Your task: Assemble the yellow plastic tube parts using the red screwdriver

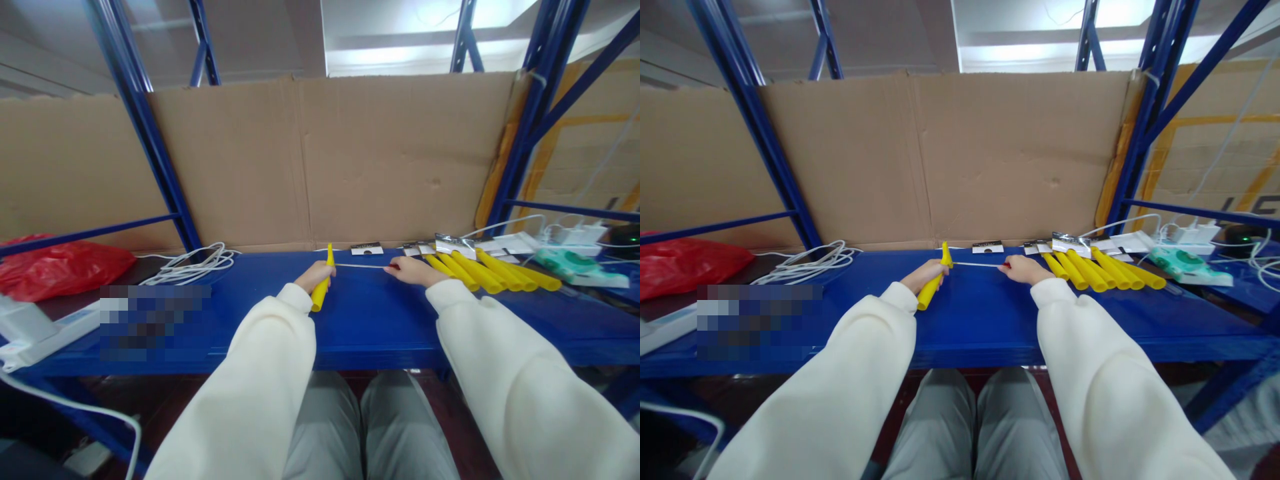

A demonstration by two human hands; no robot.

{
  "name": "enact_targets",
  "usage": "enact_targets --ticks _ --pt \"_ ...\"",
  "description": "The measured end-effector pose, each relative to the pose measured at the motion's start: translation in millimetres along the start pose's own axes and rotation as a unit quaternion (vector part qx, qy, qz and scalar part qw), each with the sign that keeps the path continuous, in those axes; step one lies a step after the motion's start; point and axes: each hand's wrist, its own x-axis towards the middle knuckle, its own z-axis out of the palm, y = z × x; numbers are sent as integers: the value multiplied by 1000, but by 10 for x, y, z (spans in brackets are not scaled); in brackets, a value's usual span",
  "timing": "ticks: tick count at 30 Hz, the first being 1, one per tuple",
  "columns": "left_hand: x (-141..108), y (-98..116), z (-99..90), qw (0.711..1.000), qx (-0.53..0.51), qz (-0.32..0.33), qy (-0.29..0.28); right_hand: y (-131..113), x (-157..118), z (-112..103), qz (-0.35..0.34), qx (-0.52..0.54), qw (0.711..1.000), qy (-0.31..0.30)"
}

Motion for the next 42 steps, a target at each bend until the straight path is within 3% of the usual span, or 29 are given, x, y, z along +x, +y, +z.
enact_targets --ticks 7,17,24,31,38,42 --pt "-22 11 -1 1000 0 3 -3 -2 -21 -16 5 -29 999 41" --pt "36 -30 -3 1000 12 12 -3 26 35 39 -10 0 1000 -3" --pt "8 -7 -2 1000 22 14 -3 47 -25 12 -7 30 999 34" --pt "30 -28 -7 1000 18 13 -1 24 34 42 -5 30 999 -31" --pt "23 -18 -1 1000 21 10 -5 64 41 72 -8 0 1000 30" --pt "47 -27 -1 1000 23 9 -5 64 45 96 15 21 1000 9"
